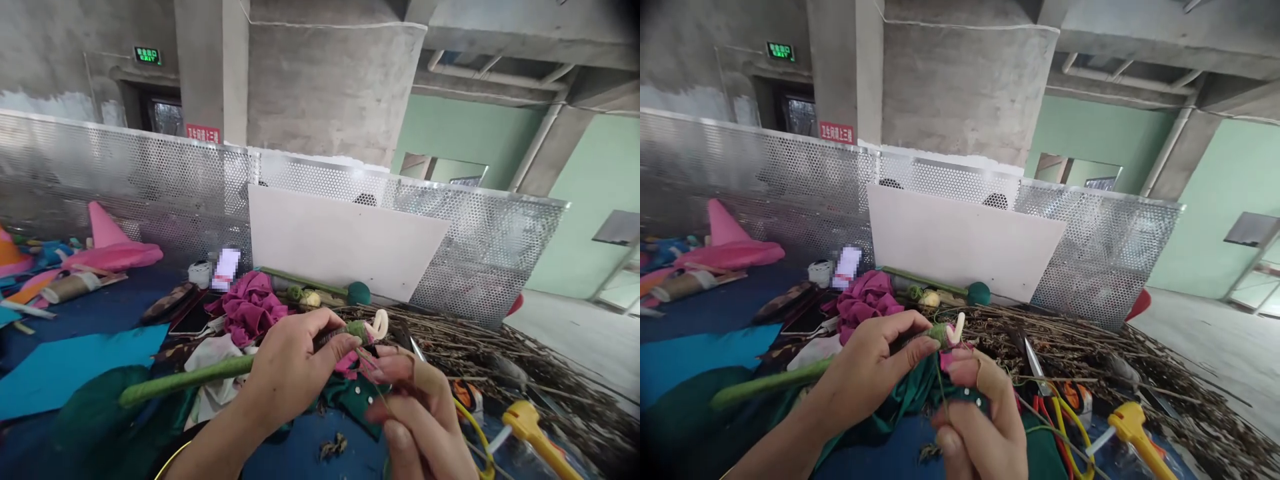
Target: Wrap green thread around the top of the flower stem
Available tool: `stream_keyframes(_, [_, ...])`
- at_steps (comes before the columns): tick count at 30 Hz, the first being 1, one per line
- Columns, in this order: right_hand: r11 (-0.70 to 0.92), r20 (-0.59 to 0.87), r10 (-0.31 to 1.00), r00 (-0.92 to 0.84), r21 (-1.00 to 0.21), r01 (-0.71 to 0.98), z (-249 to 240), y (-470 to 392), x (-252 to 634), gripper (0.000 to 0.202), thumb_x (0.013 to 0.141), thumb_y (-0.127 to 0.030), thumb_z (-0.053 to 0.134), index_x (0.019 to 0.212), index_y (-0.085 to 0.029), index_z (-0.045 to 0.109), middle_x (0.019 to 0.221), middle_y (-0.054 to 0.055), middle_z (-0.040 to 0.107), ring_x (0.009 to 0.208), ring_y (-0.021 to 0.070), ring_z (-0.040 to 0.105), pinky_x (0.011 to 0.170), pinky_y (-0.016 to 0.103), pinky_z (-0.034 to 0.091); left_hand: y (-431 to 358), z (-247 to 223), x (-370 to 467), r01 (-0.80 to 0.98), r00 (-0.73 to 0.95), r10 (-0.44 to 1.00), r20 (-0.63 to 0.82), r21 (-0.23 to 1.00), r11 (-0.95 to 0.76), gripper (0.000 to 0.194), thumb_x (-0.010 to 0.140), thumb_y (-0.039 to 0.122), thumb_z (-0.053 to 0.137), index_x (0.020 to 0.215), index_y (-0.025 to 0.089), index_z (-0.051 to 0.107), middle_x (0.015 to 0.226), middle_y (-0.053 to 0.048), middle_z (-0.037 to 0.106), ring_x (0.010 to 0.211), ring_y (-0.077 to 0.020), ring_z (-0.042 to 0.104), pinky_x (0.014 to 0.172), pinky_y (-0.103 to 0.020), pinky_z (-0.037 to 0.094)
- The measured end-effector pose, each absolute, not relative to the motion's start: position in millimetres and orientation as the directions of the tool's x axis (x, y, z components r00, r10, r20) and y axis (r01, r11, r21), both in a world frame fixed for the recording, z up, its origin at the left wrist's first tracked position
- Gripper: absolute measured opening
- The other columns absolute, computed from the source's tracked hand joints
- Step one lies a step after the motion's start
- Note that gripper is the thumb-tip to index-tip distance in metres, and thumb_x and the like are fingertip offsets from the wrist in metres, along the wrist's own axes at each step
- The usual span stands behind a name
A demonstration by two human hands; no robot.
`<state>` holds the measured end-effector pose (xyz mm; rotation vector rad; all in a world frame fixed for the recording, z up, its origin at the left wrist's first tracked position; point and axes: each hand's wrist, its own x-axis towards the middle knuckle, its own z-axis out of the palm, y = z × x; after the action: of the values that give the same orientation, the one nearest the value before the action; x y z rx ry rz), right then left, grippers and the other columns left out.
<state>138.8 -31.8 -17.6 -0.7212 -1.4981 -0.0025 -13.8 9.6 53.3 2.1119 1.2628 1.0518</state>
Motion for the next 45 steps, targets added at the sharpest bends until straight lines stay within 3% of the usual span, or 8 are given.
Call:
stream_keyframes(3, [0.904,0.932,0.361,0.035,-0.359,0.231,-16.0,-31.2,137.4,0.04,0.098,-0.034,0.041,0.064,-0.02,0.057,0.094,0.01,0.061,0.104,0.0279,0.06,0.081,0.038,0.051,10.8,52.2,-11.4,0.53,0.305,0.89,0.339,0.716,-0.454,0.027,0.087,0.046,0.055,0.082,0.021,0.065,0.065,0.004,0.06,0.061,-0.0142,0.052,0.055,-0.024,0.032])
stream_keyframes(7, [0.861,0.879,0.437,-0.193,-0.471,-0.194,-16.1,-25.7,138.2,0.043,0.099,-0.042,0.034,0.066,-0.02,0.053,0.06,0.004,0.052,0.065,0.0204,0.061,0.056,0.033,0.05,15.1,53.9,-10.0,0.529,0.34,0.903,0.262,0.741,-0.414,0.028,0.086,0.046,0.055,0.079,0.02,0.064,0.063,0.003,0.056,0.058,-0.0138,0.048,0.052,-0.025,0.031])
stream_keyframes(10, [0.716,0.786,0.617,-0.021,-0.573,-0.4,-17.5,-25.2,133.2,0.044,0.098,-0.043,0.035,0.061,-0.021,0.043,0.054,-0.001,0.039,0.051,0.0143,0.048,0.046,0.026,0.041,17.9,55.4,-14.2,0.444,0.424,0.886,0.187,0.81,-0.383,0.028,0.087,0.045,0.053,0.082,0.019,0.064,0.065,0.003,0.057,0.059,-0.0132,0.049,0.055,-0.025,0.035])
stream_keyframes(15, [0.51,0.532,0.83,0.168,-0.601,-0.615,-12.5,-29.8,125.2,0.047,0.095,-0.041,0.041,0.054,-0.02,0.034,0.051,-0.005,0.027,0.046,0.0107,0.03,0.043,0.022,0.032,20.7,52.1,-19.4,0.318,0.529,0.835,0.151,0.877,-0.36,0.019,0.077,0.022,0.067,0.095,0.021,0.063,0.088,0.003,0.066,0.081,-0.0151,0.058,0.07,-0.023,0.042])
stream_keyframes(28, [0.322,0.345,0.934,0.098,-0.685,-0.654,-9.8,-21.1,128.5,0.047,0.088,-0.042,0.051,0.052,-0.02,0.029,0.048,-0.008,0.02,0.041,0.0082,0.018,0.039,0.02,0.026,19.3,51.9,-15.6,0.296,0.519,0.84,0.156,0.89,-0.348,0.01,0.078,0.018,0.064,0.088,0.018,0.063,0.081,0.002,0.065,0.075,-0.0146,0.059,0.068,-0.024,0.045])
stream_keyframes(36, [-0.093,0.004,0.993,-0.114,-0.56,-0.823,-17.9,8.9,140.9,0.052,0.079,-0.041,0.064,0.057,-0.023,0.021,0.051,-0.011,0.017,0.041,0.006,0.008,0.034,0.015,0.02,14.2,47.1,-10.2,0.324,0.612,0.791,0.022,0.905,-0.276,0.018,0.071,0.013,0.065,0.088,0.018,0.058,0.082,0.002,0.064,0.079,-0.0149,0.058,0.069,-0.024,0.044])
stream_keyframes(41, [-0.256,0.064,0.943,-0.326,-0.487,-0.835,-17.2,20.4,156.1,0.053,0.083,-0.033,0.062,0.055,-0.022,0.019,0.048,-0.011,0.017,0.039,0.0054,0.01,0.033,0.014,0.022,12.3,36.6,-3.8,0.375,0.656,0.751,-0.067,0.894,-0.247,0.007,0.077,0.018,0.059,0.081,0.018,0.053,0.07,0.005,0.06,0.063,-0.0111,0.051,0.057,-0.022,0.04])
stream_keyframes(45, [-0.31,0.097,0.898,-0.43,-0.553,-0.773,-13.2,23.0,166.0,0.046,0.086,-0.033,0.061,0.055,-0.019,0.03,0.052,-0.01,0.026,0.04,0.0035,0.012,0.033,0.012,0.016,13.9,27.8,1.9,0.391,0.648,0.751,-0.125,0.901,-0.187,0.009,0.078,0.023,0.06,0.081,0.018,0.053,0.07,0.004,0.062,0.059,-0.0107,0.05,0.053,-0.022,0.038])
